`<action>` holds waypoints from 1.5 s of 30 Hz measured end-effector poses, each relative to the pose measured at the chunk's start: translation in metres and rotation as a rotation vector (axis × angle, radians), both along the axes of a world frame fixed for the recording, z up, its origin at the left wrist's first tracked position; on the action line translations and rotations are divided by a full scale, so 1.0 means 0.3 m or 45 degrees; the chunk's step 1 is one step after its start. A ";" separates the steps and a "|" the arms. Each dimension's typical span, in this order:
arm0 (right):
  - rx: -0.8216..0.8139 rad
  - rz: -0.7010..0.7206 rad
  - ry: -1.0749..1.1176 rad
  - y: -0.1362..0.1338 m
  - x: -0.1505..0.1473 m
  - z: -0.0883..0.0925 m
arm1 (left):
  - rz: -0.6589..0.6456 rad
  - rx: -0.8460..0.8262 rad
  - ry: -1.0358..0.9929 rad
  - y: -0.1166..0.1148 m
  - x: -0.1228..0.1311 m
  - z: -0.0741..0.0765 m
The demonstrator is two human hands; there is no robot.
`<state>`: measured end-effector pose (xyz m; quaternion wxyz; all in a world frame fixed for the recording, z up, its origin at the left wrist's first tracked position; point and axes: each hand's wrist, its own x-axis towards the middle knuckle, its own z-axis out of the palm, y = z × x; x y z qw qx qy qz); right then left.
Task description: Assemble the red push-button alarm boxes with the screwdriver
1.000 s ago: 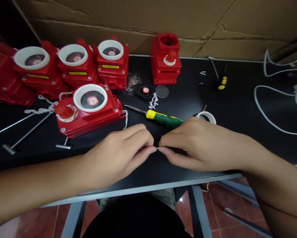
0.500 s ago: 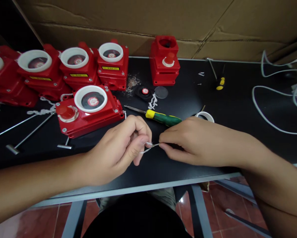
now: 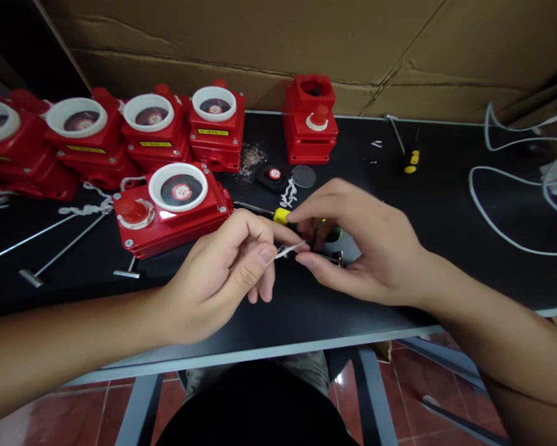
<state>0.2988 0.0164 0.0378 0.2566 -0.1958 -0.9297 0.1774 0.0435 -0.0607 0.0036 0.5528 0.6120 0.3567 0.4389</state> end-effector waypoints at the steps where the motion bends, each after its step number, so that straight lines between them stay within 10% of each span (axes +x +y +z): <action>1: 0.074 -0.019 0.018 -0.001 -0.001 0.002 | -0.007 0.004 0.014 0.002 0.001 0.001; 6: 0.213 0.031 0.027 -0.009 -0.008 0.009 | -0.050 0.009 0.003 0.014 0.005 0.001; 18: -0.905 -0.088 0.457 -0.034 -0.026 0.007 | -0.089 0.354 0.364 0.050 -0.008 0.019; 31: -0.375 -0.070 0.112 0.000 -0.020 -0.021 | 0.109 0.553 0.360 0.029 -0.024 0.021; 45: -0.366 -0.056 0.266 -0.012 -0.014 -0.003 | 0.085 0.296 0.184 0.052 -0.009 0.013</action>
